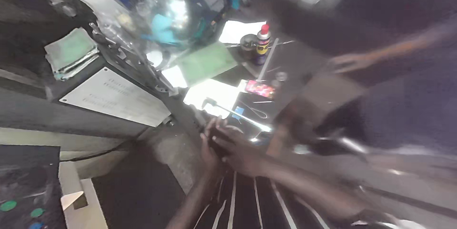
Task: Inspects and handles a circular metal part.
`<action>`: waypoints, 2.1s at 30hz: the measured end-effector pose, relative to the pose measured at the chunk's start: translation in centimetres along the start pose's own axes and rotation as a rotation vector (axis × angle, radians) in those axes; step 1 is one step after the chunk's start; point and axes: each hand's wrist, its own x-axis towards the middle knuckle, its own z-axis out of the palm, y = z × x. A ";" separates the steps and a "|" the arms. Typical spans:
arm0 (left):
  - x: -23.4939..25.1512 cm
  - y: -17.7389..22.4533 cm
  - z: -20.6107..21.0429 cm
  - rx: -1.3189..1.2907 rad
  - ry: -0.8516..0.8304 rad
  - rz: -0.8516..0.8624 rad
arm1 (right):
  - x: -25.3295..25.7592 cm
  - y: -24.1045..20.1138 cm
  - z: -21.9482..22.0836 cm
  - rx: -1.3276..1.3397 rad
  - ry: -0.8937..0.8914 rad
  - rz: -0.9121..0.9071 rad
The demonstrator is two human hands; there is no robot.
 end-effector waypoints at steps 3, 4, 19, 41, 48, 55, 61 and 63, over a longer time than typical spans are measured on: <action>-1.5 -0.4 0.8 -0.094 -0.161 -0.169 | -0.5 2.9 0.7 -0.142 0.163 -0.077; -1.7 -0.6 0.2 0.082 -0.228 -0.146 | -1.0 3.8 0.3 -0.137 0.171 -0.039; -7.4 -3.1 -11.5 0.805 0.235 -0.243 | -3.5 13.3 1.3 0.165 0.309 0.724; -11.2 -3.4 -12.4 0.662 0.274 -0.431 | -0.5 15.9 4.7 0.047 0.091 0.740; -11.6 -4.4 -12.1 0.584 0.138 -0.667 | -6.0 14.6 5.6 0.285 0.140 0.733; -13.5 -8.3 -11.4 0.461 0.086 -0.851 | -8.5 11.2 4.4 0.682 -0.179 0.804; -14.0 -8.8 -9.2 0.433 0.173 -0.786 | -6.2 9.6 5.9 0.790 -0.707 0.575; -13.8 -8.3 -7.8 0.507 0.317 -0.715 | -4.5 8.7 6.7 0.799 -0.793 0.506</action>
